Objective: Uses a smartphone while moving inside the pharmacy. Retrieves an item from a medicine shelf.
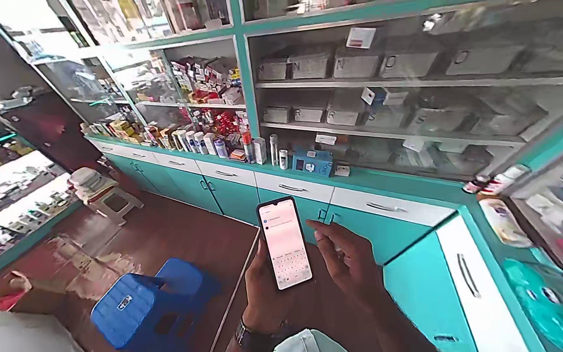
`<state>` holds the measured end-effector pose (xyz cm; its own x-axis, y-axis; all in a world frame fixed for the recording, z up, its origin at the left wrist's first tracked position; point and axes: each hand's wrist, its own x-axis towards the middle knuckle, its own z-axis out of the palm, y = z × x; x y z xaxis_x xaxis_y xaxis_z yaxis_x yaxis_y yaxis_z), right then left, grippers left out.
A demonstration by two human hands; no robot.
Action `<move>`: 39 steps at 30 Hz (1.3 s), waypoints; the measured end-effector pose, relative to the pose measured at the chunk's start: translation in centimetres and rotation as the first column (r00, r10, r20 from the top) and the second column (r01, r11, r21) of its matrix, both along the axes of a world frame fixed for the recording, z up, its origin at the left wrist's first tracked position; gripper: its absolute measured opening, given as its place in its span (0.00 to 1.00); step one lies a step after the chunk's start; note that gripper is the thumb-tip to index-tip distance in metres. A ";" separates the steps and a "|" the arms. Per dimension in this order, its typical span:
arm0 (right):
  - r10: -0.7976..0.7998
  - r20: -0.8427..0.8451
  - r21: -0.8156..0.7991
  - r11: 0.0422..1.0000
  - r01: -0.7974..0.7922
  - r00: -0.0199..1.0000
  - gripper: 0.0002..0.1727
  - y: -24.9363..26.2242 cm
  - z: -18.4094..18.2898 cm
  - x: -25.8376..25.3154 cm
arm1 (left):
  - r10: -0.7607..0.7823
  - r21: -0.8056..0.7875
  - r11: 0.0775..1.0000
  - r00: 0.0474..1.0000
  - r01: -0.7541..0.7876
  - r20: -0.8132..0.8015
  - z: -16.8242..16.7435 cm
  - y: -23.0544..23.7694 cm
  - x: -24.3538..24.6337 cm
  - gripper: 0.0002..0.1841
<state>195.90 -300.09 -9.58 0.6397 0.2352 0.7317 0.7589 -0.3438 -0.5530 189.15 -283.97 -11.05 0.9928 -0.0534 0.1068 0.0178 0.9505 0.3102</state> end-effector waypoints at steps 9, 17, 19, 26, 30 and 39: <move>0.259 -0.023 -0.111 0.959 -0.260 0.966 0.21 7.7 -0.7 8.1 | 0.275 0.024 0.961 0.961 -0.274 -0.033 -0.9 4.9 3.7 0.24; 0.462 0.060 -0.280 0.859 -0.430 0.885 0.23 12.5 -0.2 14.2 | 0.534 0.034 0.845 0.844 -0.533 -0.042 -0.7 5.9 7.2 0.24; 0.521 0.078 -0.304 0.824 -0.478 0.850 0.23 13.1 -0.4 15.8 | 0.586 0.039 0.810 0.809 -0.585 -0.052 -0.7 5.5 8.2 0.24; 0.644 0.059 -0.097 0.764 -0.638 0.763 0.23 12.8 -0.7 22.9 | 0.765 0.139 0.643 0.622 -0.754 -0.167 0.2 4.3 13.4 0.25; 0.675 0.020 -0.040 0.738 -0.674 0.738 0.20 12.6 -2.5 25.1 | 0.820 0.203 0.570 0.533 -0.796 -0.209 0.4 3.6 16.2 0.25; 0.976 -0.009 0.053 0.216 -0.975 0.216 0.12 14.0 -3.4 25.2 | 0.906 0.210 0.419 0.393 -0.883 -0.157 -0.7 2.5 16.4 0.24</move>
